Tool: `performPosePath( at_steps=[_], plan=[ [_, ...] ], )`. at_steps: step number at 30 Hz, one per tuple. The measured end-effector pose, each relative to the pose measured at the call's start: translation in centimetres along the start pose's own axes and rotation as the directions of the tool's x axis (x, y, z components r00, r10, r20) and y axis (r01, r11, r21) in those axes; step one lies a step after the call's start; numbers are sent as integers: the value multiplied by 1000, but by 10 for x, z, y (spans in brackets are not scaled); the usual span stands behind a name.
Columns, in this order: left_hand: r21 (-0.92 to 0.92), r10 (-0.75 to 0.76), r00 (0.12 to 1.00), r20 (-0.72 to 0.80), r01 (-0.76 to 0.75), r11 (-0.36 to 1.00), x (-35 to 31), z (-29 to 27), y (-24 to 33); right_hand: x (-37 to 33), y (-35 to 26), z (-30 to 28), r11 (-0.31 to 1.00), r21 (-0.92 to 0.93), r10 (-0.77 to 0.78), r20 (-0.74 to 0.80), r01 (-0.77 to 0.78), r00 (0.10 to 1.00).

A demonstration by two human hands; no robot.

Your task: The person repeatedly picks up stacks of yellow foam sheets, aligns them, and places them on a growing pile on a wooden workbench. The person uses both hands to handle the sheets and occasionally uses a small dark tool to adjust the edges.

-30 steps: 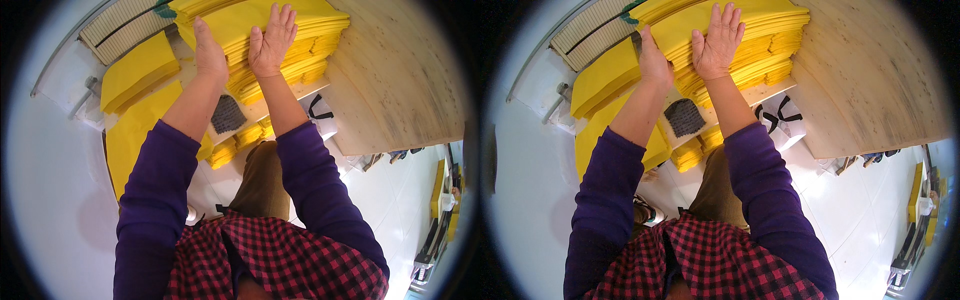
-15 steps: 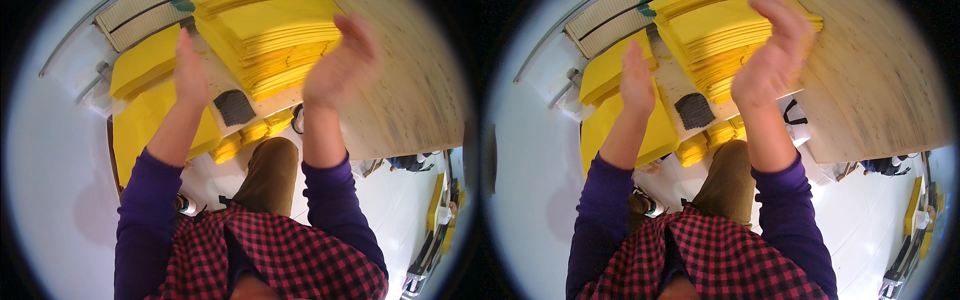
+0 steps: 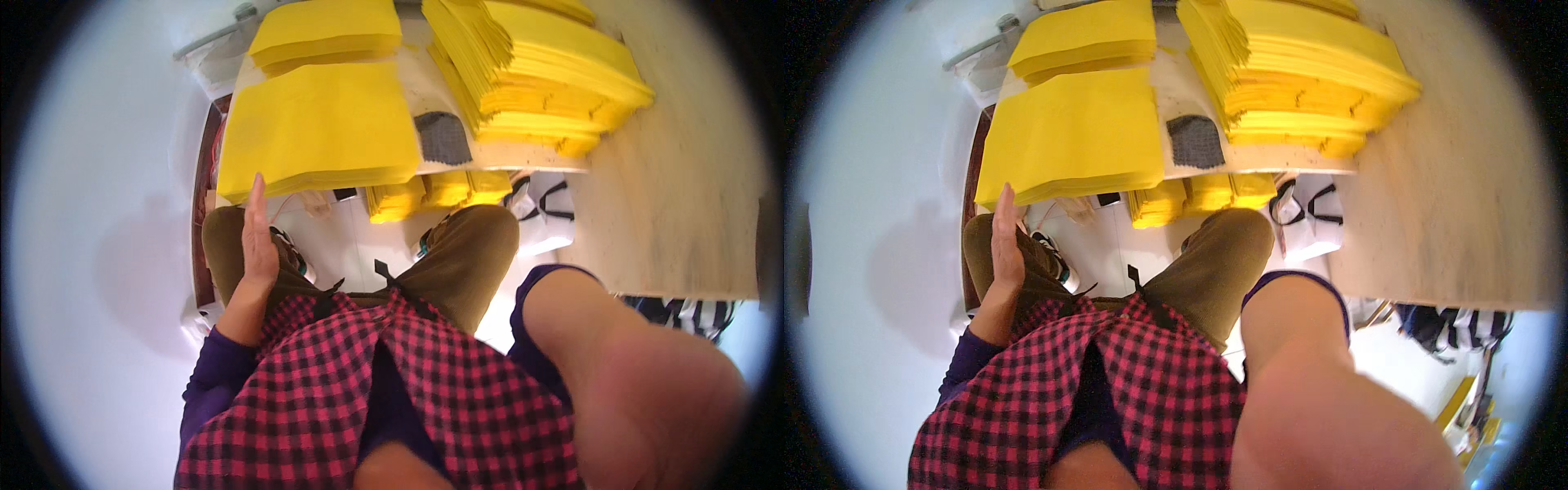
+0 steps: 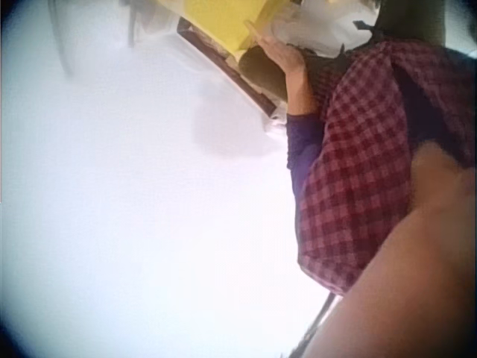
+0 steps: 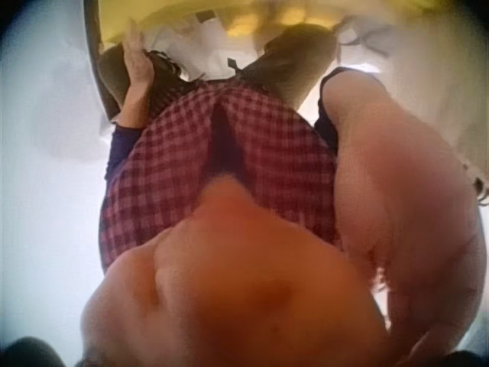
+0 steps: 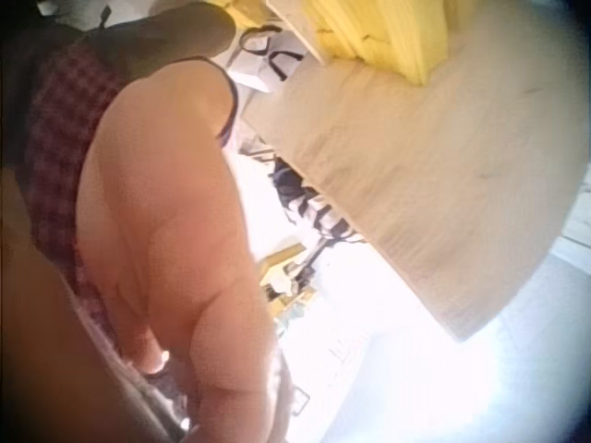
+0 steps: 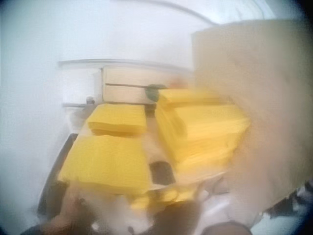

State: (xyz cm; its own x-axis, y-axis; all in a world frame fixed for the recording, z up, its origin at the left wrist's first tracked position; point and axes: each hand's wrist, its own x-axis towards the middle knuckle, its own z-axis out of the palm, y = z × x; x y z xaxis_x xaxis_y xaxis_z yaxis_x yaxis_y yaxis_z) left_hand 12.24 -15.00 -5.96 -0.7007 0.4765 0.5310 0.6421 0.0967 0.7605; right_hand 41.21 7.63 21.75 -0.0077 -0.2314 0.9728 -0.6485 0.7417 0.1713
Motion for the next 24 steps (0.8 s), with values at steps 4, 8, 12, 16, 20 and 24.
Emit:
performPosePath(
  at_steps=[4,8,12,16,20,24],
  plan=[
    [246,47,999,11,-48,968,-18,-29,-9,4,-2,11,998,56,-30,33,28,999],
    [64,-15,999,-39,18,998,-9,-30,5,11,9,10,997,73,30,70,-35,997],
    [-164,-3,994,-112,-15,986,3,-34,28,18,9,16,995,83,50,88,-57,995],
    [-338,52,986,-158,-104,936,24,-47,59,23,11,22,992,81,92,113,-101,989],
    [-343,112,974,-195,-174,923,41,-57,95,25,6,26,990,89,98,127,-110,987],
    [-357,178,961,-213,-246,901,44,-66,117,27,7,29,988,91,110,126,-122,986]
  ],
)
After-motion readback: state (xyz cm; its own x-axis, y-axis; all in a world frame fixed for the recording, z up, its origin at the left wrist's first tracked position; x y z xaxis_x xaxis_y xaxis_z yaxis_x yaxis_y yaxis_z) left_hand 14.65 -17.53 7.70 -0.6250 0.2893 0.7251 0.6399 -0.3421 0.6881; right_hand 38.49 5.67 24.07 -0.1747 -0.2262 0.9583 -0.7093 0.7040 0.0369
